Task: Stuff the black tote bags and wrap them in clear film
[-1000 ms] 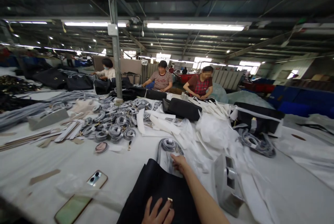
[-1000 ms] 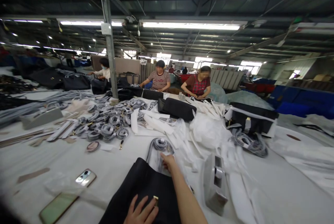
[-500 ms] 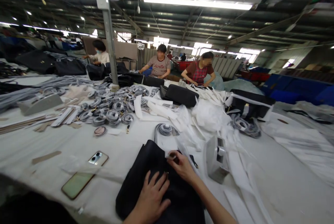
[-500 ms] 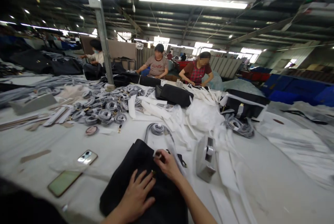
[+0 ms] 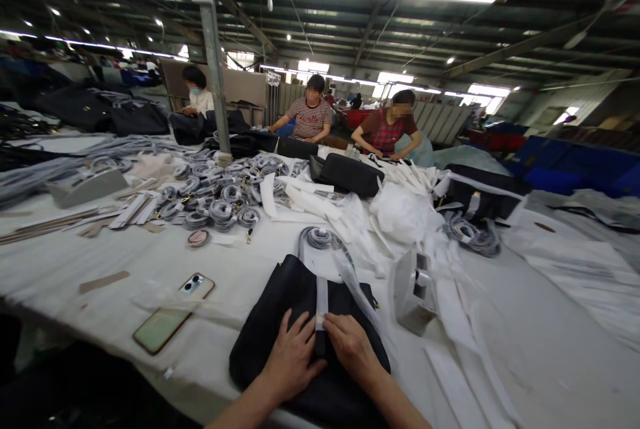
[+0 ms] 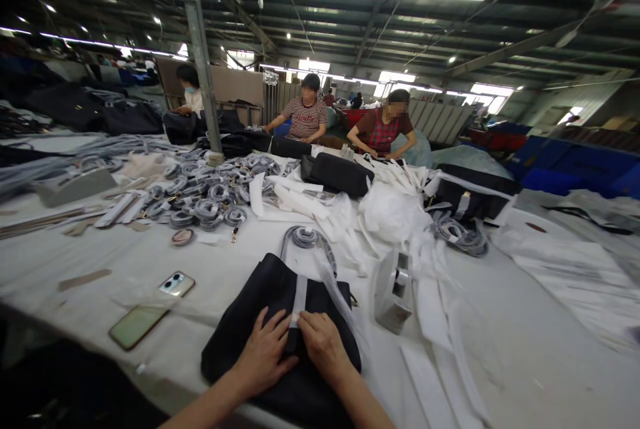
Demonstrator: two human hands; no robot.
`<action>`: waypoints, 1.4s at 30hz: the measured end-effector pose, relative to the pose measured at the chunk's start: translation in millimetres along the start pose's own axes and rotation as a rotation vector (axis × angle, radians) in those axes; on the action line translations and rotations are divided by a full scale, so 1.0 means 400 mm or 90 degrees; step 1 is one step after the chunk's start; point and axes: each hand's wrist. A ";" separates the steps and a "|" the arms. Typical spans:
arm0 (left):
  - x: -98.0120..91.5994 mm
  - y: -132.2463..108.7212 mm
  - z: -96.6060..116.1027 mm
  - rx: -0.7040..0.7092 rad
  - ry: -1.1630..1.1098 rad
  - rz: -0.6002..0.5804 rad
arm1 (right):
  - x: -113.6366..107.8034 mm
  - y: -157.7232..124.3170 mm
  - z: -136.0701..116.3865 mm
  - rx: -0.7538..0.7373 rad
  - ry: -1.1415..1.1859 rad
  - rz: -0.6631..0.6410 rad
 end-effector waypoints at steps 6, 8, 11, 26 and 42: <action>0.007 -0.004 -0.005 0.019 -0.006 0.018 | 0.006 -0.030 0.005 -0.005 0.012 0.000; 0.021 -0.008 -0.010 0.021 -0.004 0.025 | 0.019 -0.037 0.007 0.002 0.002 0.011; 0.038 -0.016 -0.018 -0.013 0.014 0.062 | 0.034 -0.041 0.001 0.021 -0.020 0.013; 0.030 -0.020 -0.021 0.060 0.034 0.007 | -0.085 -0.078 0.036 0.456 0.072 0.198; 0.029 -0.022 -0.013 0.048 0.036 0.021 | -0.155 -0.277 0.098 0.992 0.725 0.316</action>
Point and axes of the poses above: each hand's wrist, its own y-axis towards the middle knuckle, its own x-axis out of the palm, z = x × y, and after that the axes turned 11 degrees about x, right-handed
